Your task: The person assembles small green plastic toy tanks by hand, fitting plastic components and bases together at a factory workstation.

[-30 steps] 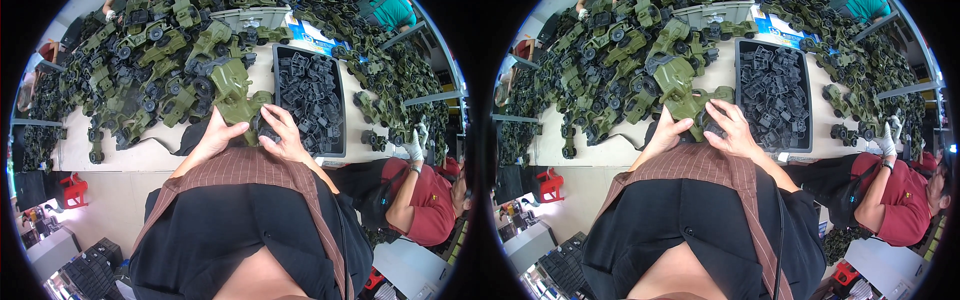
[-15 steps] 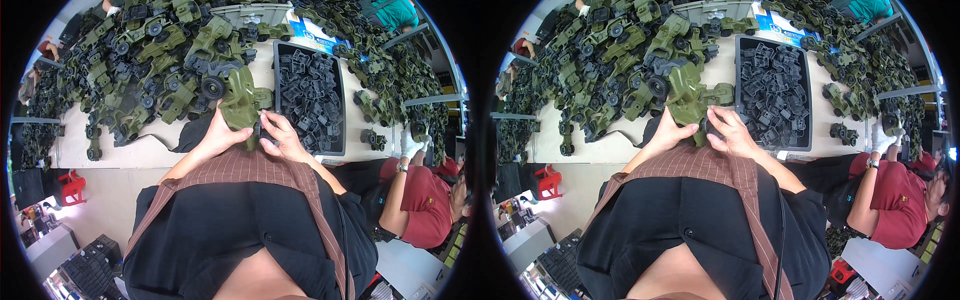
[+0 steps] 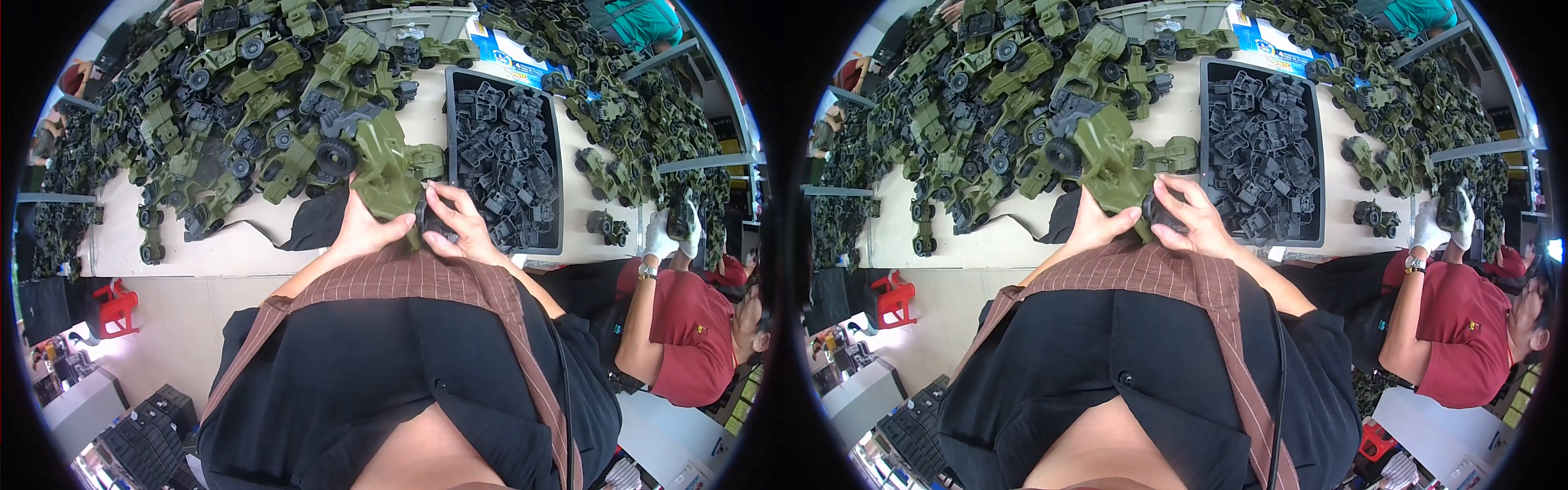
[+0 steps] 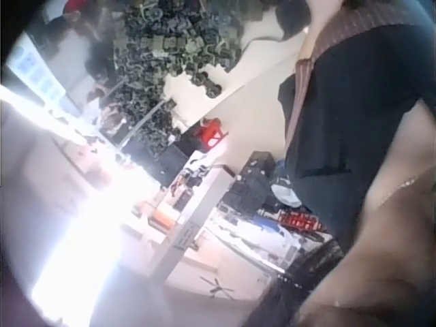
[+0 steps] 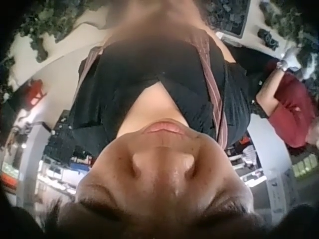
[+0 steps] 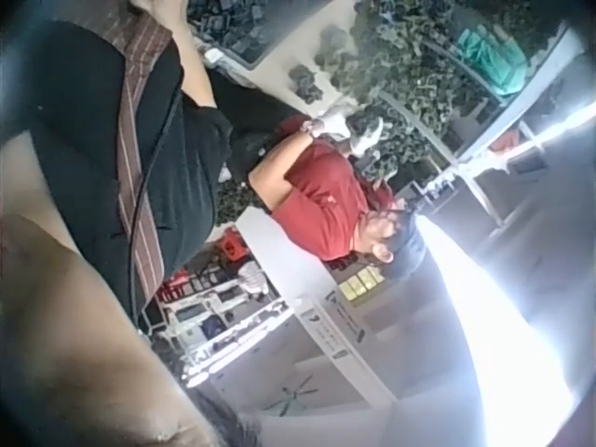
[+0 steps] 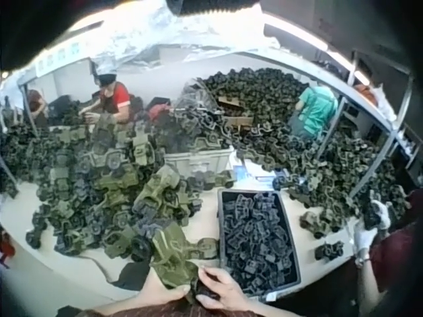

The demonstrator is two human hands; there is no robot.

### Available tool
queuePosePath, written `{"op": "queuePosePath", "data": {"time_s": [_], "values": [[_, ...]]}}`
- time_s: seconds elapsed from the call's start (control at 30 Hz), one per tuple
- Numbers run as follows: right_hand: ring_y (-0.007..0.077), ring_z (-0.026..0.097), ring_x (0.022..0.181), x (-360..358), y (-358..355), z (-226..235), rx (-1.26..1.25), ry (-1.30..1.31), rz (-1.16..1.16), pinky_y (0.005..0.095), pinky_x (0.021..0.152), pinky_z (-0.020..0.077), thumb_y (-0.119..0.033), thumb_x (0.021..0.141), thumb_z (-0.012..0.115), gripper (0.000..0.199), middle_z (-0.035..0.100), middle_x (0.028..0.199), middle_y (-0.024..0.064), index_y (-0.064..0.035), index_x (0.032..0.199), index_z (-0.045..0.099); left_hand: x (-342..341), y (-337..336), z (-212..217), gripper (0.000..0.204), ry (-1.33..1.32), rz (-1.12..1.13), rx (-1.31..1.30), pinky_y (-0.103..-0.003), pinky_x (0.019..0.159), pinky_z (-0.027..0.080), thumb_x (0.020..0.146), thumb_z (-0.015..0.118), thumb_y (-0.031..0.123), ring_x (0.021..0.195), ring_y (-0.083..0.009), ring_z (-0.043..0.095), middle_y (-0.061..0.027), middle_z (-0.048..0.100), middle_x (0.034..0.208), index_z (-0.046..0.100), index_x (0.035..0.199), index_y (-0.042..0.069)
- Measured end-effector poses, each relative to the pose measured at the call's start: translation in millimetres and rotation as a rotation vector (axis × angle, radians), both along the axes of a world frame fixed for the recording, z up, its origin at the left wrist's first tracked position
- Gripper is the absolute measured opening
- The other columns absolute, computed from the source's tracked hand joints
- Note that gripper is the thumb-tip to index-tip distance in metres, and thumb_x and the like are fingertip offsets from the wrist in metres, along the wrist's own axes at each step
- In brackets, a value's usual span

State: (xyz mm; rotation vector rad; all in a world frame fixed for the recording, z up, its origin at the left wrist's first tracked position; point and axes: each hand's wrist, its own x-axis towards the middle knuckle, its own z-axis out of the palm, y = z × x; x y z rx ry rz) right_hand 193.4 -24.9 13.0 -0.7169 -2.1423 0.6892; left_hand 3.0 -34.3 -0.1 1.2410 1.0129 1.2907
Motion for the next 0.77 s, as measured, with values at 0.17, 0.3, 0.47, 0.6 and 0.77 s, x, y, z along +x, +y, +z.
{"op": "queuePosePath", "data": {"time_s": [0.17, 0.3, 0.47, 0.6, 0.77], "values": [[0.0289, 0.047, 0.107, 2, 2, 9, 0.003, -0.015, -0.012, 0.0340, 0.088, 0.0401, -0.010, 0.063, 0.070, 0.067, 0.043, 0.121, 0.0159, -0.0053, 0.124, 0.042, 4, 0, 23, 0.058, 0.035, 0.043, 0.114, -0.032, 0.080, 0.041, 0.057, 0.071, 0.015, 0.090, -0.0189, 0.052, -0.0109, 0.051, 0.096, 0.044, 0.106, -0.002], [0.0290, 0.047, 0.107, 2, 0, 9, 0.046, -0.050, -0.005, 0.0330, 0.087, 0.0403, -0.008, 0.063, 0.069, 0.068, 0.044, 0.120, 0.0162, -0.0051, 0.125, 0.041, 4, -2, 38, 0.044, 0.075, 0.054, 0.205, -0.029, 0.070, 0.046, 0.056, 0.070, 0.013, 0.075, -0.0157, 0.056, -0.0073, 0.058, 0.083, 0.052, 0.094, 0.000], [0.0291, 0.047, 0.106, 3, -2, 4, 0.034, -0.066, 0.027, 0.0318, 0.087, 0.0404, -0.008, 0.064, 0.068, 0.068, 0.043, 0.119, 0.0169, -0.0066, 0.126, 0.040, 1, -8, 32, 0.051, 0.225, 0.055, 0.186, -0.031, 0.078, 0.043, 0.055, 0.071, 0.014, 0.087, -0.0174, 0.053, -0.0096, 0.054, 0.093, 0.049, 0.099, 0.000], [0.0292, 0.046, 0.107, 4, -3, 1, -0.069, -0.077, 0.063, 0.0310, 0.087, 0.0405, -0.009, 0.068, 0.066, 0.064, 0.043, 0.118, 0.0170, -0.0060, 0.126, 0.039, 2, -11, 18, 0.070, 0.214, 0.073, 0.058, -0.033, 0.086, 0.038, 0.056, 0.073, 0.018, 0.100, -0.0204, 0.047, -0.0122, 0.047, 0.104, 0.036, 0.113, -0.001], [0.0294, 0.046, 0.106, 3, 0, 3, -0.156, -0.033, -0.021, 0.0293, 0.086, 0.0404, -0.014, 0.074, 0.065, 0.060, 0.042, 0.118, 0.0174, -0.0036, 0.126, 0.038, 3, 15, 44, 0.070, -0.173, -0.120, -0.141, -0.035, 0.093, 0.034, 0.071, 0.069, 0.020, 0.111, -0.0232, 0.040, -0.0172, 0.035, 0.119, 0.025, 0.123, 0.002]]}}
